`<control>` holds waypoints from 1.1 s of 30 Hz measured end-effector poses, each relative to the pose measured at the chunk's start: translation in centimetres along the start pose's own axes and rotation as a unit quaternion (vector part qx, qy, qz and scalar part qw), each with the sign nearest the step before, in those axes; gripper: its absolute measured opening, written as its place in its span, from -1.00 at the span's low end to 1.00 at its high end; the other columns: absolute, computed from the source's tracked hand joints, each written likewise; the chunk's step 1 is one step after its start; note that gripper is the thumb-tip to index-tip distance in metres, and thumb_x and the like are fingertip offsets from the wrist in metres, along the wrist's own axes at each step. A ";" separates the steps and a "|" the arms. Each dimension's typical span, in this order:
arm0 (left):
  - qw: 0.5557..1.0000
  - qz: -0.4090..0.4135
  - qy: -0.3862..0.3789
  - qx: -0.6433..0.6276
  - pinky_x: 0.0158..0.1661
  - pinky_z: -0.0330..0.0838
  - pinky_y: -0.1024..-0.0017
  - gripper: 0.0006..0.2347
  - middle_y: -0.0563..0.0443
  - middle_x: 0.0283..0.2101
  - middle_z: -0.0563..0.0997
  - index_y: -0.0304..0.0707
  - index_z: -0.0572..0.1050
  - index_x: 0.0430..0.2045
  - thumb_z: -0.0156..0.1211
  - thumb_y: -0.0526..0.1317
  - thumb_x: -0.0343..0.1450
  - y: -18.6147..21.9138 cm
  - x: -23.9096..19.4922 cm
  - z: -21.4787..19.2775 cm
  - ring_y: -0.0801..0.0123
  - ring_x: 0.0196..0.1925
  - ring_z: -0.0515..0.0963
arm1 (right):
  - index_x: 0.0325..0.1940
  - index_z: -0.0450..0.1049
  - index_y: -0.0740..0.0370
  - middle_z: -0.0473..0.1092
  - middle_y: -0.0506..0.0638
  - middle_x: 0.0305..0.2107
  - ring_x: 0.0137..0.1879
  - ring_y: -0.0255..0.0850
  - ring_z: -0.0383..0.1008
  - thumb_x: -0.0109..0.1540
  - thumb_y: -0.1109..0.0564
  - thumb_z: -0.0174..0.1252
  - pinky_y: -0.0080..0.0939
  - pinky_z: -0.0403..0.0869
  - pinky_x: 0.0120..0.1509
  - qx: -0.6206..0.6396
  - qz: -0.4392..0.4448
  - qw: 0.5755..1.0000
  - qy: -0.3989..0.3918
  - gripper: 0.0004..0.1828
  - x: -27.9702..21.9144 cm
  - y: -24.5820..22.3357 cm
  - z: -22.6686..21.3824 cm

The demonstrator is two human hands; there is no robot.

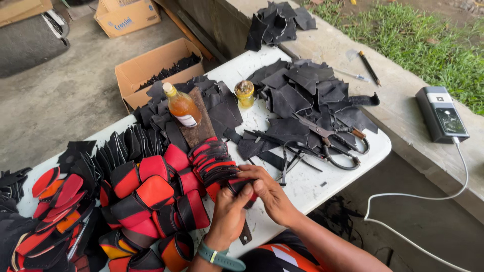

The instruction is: The person assembles red and black footwear components by hand, attaching black straps to the red pieces and trimming excess material with scissors. The person handles multiple units one at a time, pressing the straps into place and cutting them to fit.

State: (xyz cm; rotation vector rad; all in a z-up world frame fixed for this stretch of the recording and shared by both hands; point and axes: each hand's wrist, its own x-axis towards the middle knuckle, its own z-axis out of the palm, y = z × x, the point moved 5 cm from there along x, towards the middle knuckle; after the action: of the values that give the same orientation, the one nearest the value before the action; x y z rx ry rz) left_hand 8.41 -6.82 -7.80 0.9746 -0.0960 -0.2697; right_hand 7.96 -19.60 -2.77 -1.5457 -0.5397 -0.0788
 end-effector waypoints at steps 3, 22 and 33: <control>0.999 0.017 -0.027 -0.006 -0.01 0.39 0.50 -0.81 0.07 -0.13 0.62 -0.41 0.61 -0.10 0.19 -0.28 0.49 -0.2 -0.2 0.1 0.54 -0.08 0.50 | 0.25 0.41 0.30 0.36 0.15 0.22 0.43 -0.02 0.31 0.48 -0.26 -0.24 -0.07 0.21 0.54 0.039 0.028 0.999 0.020 -0.37 -0.5 1.3 -0.2; 0.997 0.050 -0.040 -0.041 0.00 0.45 0.45 -0.84 -0.03 -0.15 0.66 -0.45 0.59 -0.16 0.22 -0.35 0.43 1.4 -1.3 -0.2 0.45 -0.09 0.58 | 0.27 0.41 0.34 0.31 0.14 0.25 0.49 -0.08 0.23 0.49 -0.28 -0.23 -0.06 0.14 0.60 0.152 0.020 0.988 -0.032 -0.33 -0.9 2.3 1.2; 0.892 0.227 -0.050 0.389 -0.12 0.55 0.48 -0.78 0.04 -0.19 0.70 -0.32 0.59 -0.14 0.32 -0.17 0.46 6.2 -2.5 4.4 0.39 -0.17 0.69 | 0.43 0.24 0.33 0.37 0.05 0.17 0.28 -0.17 0.37 0.29 -0.06 0.25 -0.06 0.36 0.39 0.221 0.086 0.971 -0.010 -0.28 0.2 0.7 -0.6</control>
State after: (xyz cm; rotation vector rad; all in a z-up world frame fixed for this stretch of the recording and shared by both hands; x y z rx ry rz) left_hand 6.28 -6.41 -0.11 1.6955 -0.5520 0.1778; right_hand 8.56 -20.14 -3.30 -1.1504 -0.4041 0.1810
